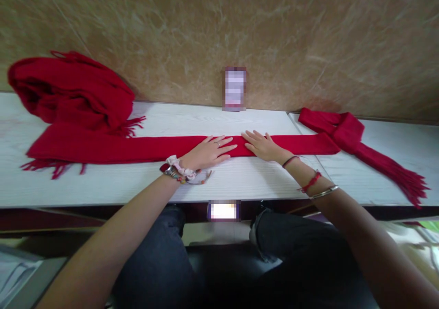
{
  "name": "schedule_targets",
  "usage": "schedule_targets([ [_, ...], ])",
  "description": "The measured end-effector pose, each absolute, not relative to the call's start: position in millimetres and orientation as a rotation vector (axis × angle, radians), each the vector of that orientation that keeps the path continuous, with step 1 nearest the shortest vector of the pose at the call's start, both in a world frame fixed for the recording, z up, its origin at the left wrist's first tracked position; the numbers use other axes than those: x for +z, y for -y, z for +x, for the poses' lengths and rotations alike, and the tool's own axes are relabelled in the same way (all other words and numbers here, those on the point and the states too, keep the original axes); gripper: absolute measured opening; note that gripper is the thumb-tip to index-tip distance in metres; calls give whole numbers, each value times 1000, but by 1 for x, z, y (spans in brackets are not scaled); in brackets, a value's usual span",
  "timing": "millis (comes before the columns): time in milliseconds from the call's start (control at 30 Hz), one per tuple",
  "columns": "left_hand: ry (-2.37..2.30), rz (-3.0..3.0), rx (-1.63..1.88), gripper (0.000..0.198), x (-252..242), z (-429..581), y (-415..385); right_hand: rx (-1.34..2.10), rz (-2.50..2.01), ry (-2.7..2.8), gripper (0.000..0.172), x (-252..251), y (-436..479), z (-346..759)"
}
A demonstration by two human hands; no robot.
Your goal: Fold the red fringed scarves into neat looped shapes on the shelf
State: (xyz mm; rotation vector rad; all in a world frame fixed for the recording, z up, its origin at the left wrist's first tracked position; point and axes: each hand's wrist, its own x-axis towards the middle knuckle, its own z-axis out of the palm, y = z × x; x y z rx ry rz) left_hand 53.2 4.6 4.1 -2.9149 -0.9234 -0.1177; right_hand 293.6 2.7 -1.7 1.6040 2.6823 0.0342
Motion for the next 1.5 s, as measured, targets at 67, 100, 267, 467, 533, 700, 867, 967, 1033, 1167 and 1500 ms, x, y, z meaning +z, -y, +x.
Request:
schedule_targets([
  [67,947,-2917,-100,49,6,49,-2,34,1627,-2683,53,-4,-2,297],
  [100,959,-2915,-92,49,8,45,-1,33,1644,-2682,54,-5,-2,301],
  [267,1105,-2846,-56,51,12,1,3,57,1630,-2685,54,-10,-1,320],
  [467,1331,-2726,47,56,34,-98,12,147,1651,-2680,58,8,-13,293],
  [533,1355,-2654,32,59,44,-138,15,168,1616,-2831,57,21,-15,259],
  [700,1567,-2429,-50,71,49,-234,21,68,1147,-3089,54,29,-7,166],
  [867,1905,-2335,-445,87,32,-276,24,2,859,-3127,50,7,0,135],
  [967,2105,-2334,-754,76,26,-273,25,52,854,-3128,47,1,1,137],
  [1033,2203,-2269,-950,73,23,-269,26,62,858,-3141,45,-1,1,138],
  [1167,2282,-2213,-1373,70,15,-267,24,57,877,-3164,44,-3,1,139],
  [1500,1907,-1852,-520,33,58,-281,41,61,885,-3180,45,-9,-2,140],
])
